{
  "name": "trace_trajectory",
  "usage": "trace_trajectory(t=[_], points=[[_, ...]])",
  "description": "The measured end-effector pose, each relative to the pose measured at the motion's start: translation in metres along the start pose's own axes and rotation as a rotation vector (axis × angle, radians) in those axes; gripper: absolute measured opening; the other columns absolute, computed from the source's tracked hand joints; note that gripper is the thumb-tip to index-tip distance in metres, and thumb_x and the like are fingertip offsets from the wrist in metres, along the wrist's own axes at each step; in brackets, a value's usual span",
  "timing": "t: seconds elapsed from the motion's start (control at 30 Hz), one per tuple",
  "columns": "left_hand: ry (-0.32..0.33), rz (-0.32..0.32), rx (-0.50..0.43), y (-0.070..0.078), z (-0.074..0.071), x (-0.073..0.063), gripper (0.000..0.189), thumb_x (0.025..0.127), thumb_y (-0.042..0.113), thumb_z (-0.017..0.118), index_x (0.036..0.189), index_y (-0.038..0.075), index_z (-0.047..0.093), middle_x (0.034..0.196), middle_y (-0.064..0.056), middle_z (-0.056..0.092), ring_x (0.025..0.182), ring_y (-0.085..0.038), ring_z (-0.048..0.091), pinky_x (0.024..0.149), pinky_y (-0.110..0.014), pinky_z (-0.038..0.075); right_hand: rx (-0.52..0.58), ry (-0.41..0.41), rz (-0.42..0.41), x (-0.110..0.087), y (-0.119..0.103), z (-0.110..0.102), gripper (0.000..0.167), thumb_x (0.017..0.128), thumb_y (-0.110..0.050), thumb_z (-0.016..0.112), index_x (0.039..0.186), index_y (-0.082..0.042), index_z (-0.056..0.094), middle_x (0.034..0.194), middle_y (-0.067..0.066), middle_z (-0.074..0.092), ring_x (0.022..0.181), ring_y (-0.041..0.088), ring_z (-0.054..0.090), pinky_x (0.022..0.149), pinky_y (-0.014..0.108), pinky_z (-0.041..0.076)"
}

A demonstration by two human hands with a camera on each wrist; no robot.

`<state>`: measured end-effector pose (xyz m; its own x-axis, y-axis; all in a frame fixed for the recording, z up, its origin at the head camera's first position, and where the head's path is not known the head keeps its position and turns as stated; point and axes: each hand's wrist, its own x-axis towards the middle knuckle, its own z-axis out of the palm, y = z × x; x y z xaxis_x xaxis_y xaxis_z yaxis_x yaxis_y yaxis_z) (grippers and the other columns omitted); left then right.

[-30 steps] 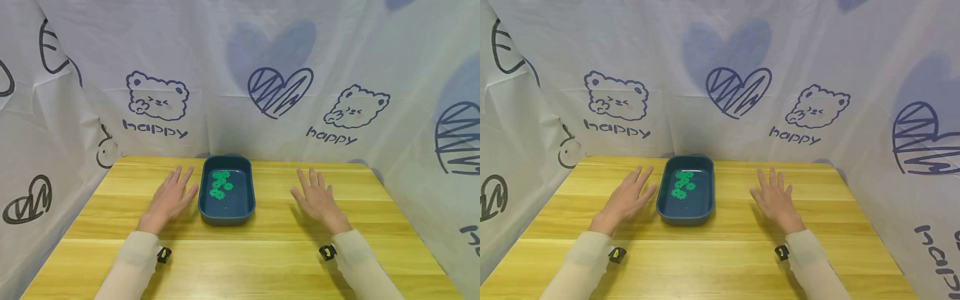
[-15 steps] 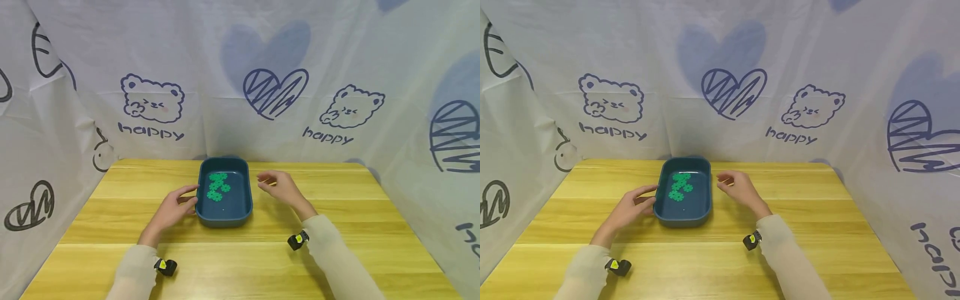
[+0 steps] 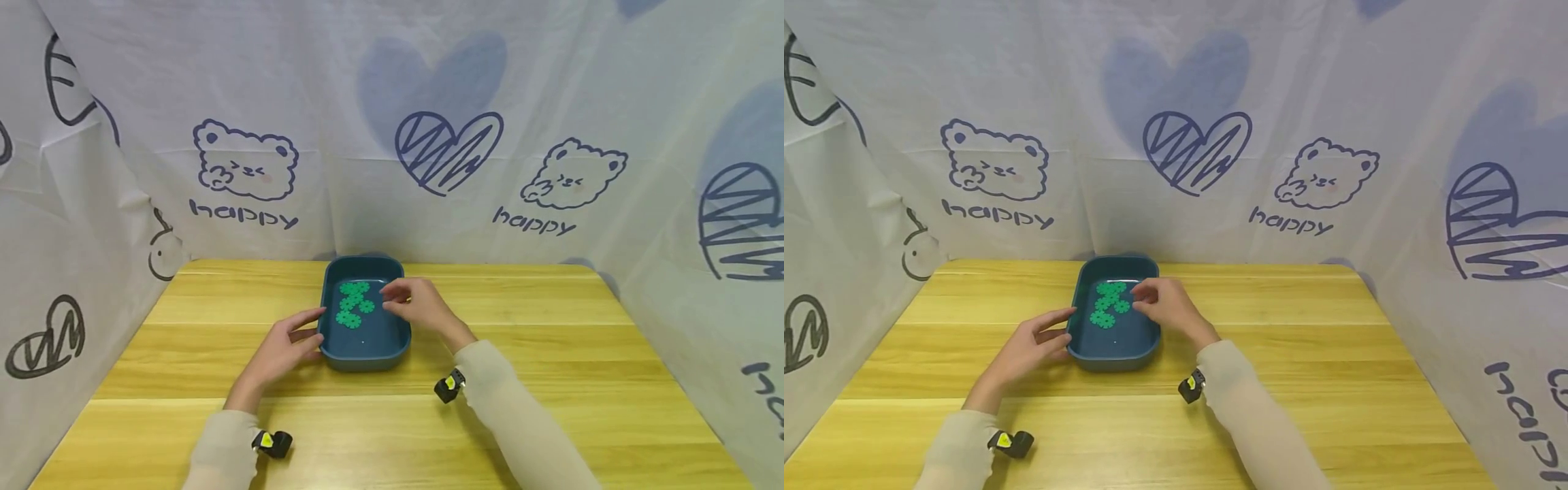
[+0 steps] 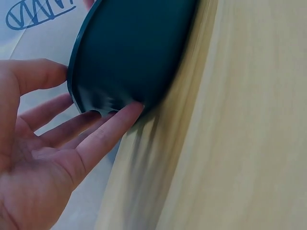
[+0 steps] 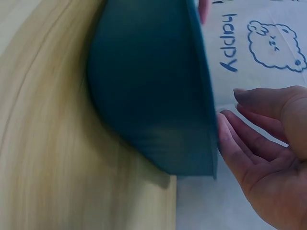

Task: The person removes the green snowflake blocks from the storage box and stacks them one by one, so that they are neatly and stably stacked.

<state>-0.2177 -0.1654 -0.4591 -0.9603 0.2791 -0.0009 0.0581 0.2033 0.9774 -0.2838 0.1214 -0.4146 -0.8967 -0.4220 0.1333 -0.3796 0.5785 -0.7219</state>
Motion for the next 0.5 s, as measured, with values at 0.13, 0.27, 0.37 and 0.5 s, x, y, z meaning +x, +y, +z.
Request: trace_trajectory(t=[0.13, 0.27, 0.37, 0.5], points=[[-0.001, -0.006, -0.004, 0.000, 0.003, 0.000, 0.059, 0.100, 0.000, 0.056, 0.157, 0.000, 0.039, 0.163, -0.028, 0.034, 0.138, -0.049, 0.052, 0.092, -0.038, 0.064, -0.042, -0.031, 0.005, 0.007, -0.003, 0.011, 0.024, 0.094, -0.010, 0.074, 0.117, -0.004, 0.075, 0.113, 0.012, 0.076, 0.097, 0.021, 0.070, 0.087, 0.031, 0.063], [0.009, -0.007, 0.001, -0.001, 0.005, -0.001, 0.059, 0.100, -0.001, 0.055, 0.157, 0.000, 0.040, 0.162, -0.028, 0.036, 0.138, -0.048, 0.052, 0.092, -0.037, 0.064, -0.085, -0.081, -0.017, 0.015, -0.007, 0.022, 0.026, 0.093, -0.009, 0.075, 0.117, -0.001, 0.075, 0.113, 0.014, 0.077, 0.098, 0.023, 0.072, 0.088, 0.032, 0.063], [0.014, -0.003, 0.009, -0.001, 0.004, -0.002, 0.058, 0.100, -0.001, 0.055, 0.156, 0.000, 0.041, 0.161, -0.028, 0.037, 0.137, -0.049, 0.052, 0.092, -0.037, 0.064, -0.109, -0.113, -0.037, 0.020, -0.009, 0.030, 0.026, 0.092, -0.008, 0.076, 0.116, 0.000, 0.075, 0.111, 0.015, 0.078, 0.097, 0.024, 0.074, 0.088, 0.033, 0.063], [0.005, 0.010, 0.020, -0.002, 0.004, -0.001, 0.058, 0.100, 0.000, 0.056, 0.156, 0.000, 0.041, 0.161, -0.029, 0.038, 0.137, -0.049, 0.053, 0.091, -0.036, 0.064, -0.120, -0.125, -0.034, 0.026, -0.010, 0.039, 0.023, 0.091, -0.006, 0.077, 0.114, -0.001, 0.076, 0.109, 0.012, 0.079, 0.093, 0.021, 0.074, 0.083, 0.028, 0.063]])
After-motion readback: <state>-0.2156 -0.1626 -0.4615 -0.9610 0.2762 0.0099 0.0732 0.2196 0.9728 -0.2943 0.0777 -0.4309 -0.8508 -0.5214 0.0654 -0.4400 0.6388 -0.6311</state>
